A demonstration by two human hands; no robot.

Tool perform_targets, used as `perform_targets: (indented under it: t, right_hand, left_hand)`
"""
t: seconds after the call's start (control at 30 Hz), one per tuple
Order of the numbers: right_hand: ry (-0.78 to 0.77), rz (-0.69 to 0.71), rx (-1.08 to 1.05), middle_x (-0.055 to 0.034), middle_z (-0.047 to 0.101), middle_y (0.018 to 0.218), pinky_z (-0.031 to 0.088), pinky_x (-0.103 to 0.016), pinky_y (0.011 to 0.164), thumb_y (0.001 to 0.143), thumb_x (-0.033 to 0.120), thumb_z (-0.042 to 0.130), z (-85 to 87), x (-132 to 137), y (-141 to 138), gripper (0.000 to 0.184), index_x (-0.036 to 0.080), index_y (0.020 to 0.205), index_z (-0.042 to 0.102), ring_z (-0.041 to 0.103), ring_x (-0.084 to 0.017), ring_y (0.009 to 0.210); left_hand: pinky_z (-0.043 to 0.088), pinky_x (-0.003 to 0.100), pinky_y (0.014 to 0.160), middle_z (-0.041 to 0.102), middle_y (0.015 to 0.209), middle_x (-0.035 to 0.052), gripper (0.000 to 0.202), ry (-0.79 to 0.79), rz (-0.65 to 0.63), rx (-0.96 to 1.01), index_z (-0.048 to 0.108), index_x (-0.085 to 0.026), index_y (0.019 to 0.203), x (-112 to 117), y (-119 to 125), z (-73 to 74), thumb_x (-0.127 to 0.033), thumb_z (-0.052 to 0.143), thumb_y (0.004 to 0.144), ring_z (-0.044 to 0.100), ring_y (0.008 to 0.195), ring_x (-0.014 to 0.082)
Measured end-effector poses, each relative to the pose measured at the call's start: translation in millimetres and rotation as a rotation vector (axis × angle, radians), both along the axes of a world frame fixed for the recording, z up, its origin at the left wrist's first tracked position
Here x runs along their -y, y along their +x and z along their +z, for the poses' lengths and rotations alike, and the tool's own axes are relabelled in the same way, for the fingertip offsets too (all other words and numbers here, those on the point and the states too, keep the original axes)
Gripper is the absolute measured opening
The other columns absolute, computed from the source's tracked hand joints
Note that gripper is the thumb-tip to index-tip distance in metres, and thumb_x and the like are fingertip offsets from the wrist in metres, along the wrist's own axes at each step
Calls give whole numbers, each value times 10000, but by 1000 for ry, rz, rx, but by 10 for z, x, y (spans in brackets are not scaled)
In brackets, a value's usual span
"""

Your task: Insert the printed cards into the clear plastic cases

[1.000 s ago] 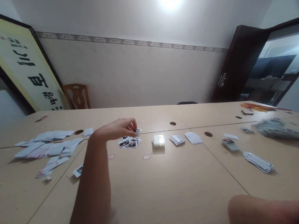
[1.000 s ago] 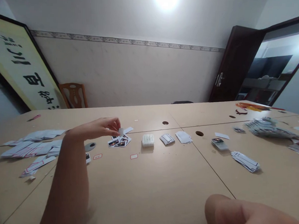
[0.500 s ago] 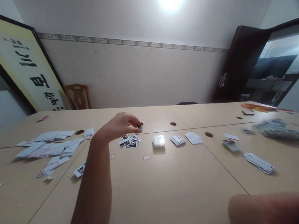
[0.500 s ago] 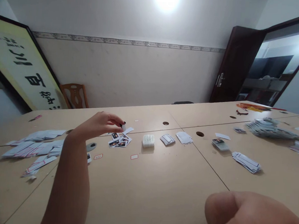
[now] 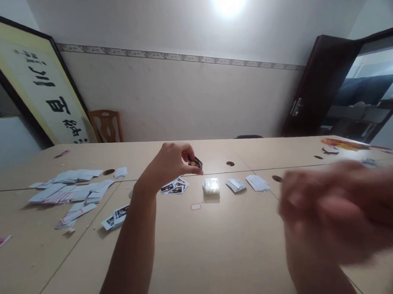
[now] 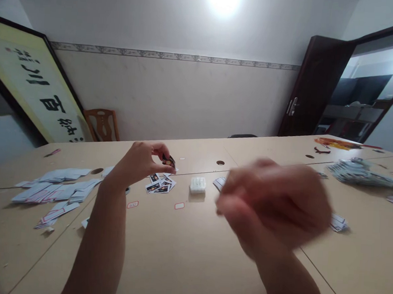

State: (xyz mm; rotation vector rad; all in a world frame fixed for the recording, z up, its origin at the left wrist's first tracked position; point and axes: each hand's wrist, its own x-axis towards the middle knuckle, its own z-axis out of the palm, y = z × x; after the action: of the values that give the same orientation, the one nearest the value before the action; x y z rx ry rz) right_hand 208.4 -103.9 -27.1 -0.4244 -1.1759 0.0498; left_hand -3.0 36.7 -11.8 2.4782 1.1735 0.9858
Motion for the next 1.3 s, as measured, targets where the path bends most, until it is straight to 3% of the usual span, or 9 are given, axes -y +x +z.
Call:
perform_targets:
  t: [0.03,0.1,0.2,0.3,0.47,0.63,0.87,1.1,1.3]
  right_hand:
    - [69,-17,1,39,637,567,403,-302,325,744,297,843,53,-116,-54,161,274,735,684,562,-144,408]
    - [52,38,86,54,641,623,458,-262,393,805,223,790,147,-393,-137,114,256,767,688,586,-108,470]
    - [-234,108,226,30,693,717,535,-259,553,910,282,675,183,-793,-177,105,227,820,679,654,-102,590]
    - [-495,105,350,-17,725,849,544,-282,636,899,371,676,84,-1056,-182,164,208,901,674,697,-137,723]
    - [-713,426,427,-43,738,965,554,-305,630,798,437,772,-72,-1208,-228,401,237,1096,594,705,-176,774]
    - [-754,506,338,-2,703,742,529,-295,553,696,397,848,-63,-1252,-225,473,214,1043,584,671,-164,639]
    - [-689,458,72,6,722,740,416,-250,497,668,399,835,-63,-1321,-196,394,222,951,627,658,-134,596]
    - [-588,476,-258,17,672,754,428,-225,531,676,417,815,-128,-1355,-330,315,232,837,618,611,-108,649]
    - [-524,282,-313,13,605,758,450,-235,553,748,449,704,-134,-1426,-282,271,270,895,563,595,-132,697]
  left_hand:
    - [436,292,676,684,721,-16,310,23,2,14,648,-196,702,10,18,-6,-348,902,608,619,708,160]
    - [415,283,648,656,713,-25,353,67,2,29,609,-193,696,28,54,-11,-339,916,600,588,682,146]
    - [385,275,613,599,706,-34,425,150,9,27,559,-192,689,45,102,-8,-345,941,581,524,653,132]
    - [380,270,603,569,715,-37,457,222,-15,31,539,-189,694,43,137,-13,-348,953,581,491,640,122]
    - [435,287,659,593,758,-31,322,222,-83,53,625,-188,747,9,148,-36,-311,909,660,548,682,129]
    - [530,341,857,673,856,0,159,156,-144,96,755,-229,908,26,72,9,-336,792,796,637,815,154]
    - [559,374,961,764,1106,20,301,91,-174,146,763,-289,1133,98,8,65,-387,741,849,703,951,179]
    - [586,392,949,733,1247,58,453,110,-210,97,722,-261,1240,183,64,57,-432,765,823,718,1030,225]
    - [573,360,982,690,1327,50,391,-29,-395,95,714,-271,1231,178,159,25,-371,749,855,723,1044,199]
